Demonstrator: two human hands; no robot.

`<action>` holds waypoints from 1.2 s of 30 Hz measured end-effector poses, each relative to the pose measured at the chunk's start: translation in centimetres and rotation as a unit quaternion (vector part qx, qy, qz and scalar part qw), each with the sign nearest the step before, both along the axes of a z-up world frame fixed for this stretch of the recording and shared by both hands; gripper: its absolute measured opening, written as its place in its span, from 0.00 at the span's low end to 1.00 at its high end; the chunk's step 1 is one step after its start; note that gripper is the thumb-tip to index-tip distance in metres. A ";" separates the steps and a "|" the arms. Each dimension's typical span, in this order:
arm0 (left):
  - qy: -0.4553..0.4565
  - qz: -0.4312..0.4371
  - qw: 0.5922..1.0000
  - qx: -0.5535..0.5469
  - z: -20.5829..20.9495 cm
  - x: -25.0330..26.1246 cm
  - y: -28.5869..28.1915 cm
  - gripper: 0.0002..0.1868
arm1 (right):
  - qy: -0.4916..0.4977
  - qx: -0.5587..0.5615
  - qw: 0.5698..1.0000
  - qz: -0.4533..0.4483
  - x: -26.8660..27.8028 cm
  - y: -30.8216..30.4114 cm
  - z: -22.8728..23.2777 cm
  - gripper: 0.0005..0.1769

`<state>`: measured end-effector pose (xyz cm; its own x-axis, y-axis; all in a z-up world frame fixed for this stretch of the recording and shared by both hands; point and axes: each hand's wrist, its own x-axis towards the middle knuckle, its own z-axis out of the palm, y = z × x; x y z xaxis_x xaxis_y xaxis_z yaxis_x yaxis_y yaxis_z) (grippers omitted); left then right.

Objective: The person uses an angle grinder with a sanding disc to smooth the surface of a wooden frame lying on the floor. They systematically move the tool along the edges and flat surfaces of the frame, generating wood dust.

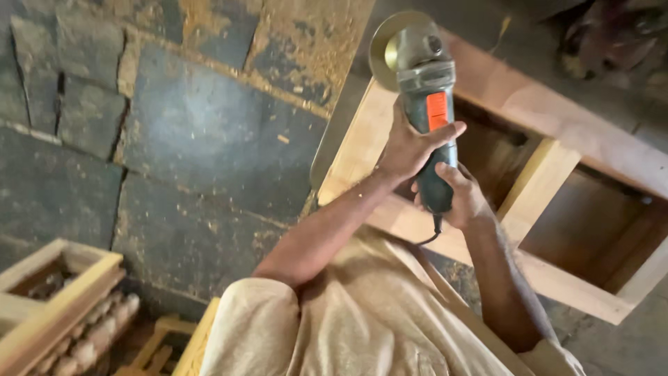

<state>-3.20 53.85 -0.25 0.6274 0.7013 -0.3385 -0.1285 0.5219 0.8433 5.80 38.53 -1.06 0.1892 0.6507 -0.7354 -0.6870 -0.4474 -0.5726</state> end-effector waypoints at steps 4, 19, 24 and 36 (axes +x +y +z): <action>0.026 0.021 0.999 0.036 1.0 -3.3 -2.4 0.50 | 0.030 0.059 0.997 0.029 -2.7 -2.5 -0.1 0.33; 0.051 0.033 0.989 0.132 1.0 -16.4 -11.4 0.47 | -0.022 -0.054 0.994 0.088 -13.4 -12.1 -1.3 0.42; 0.051 0.018 0.998 0.026 1.6 -17.9 -14.0 0.45 | -0.090 -0.058 0.982 0.153 -14.2 -15.4 -1.5 0.46; -0.022 0.078 0.996 -0.029 1.4 -6.2 -5.0 0.40 | -0.028 -0.043 0.995 0.081 -4.3 -2.9 0.8 0.35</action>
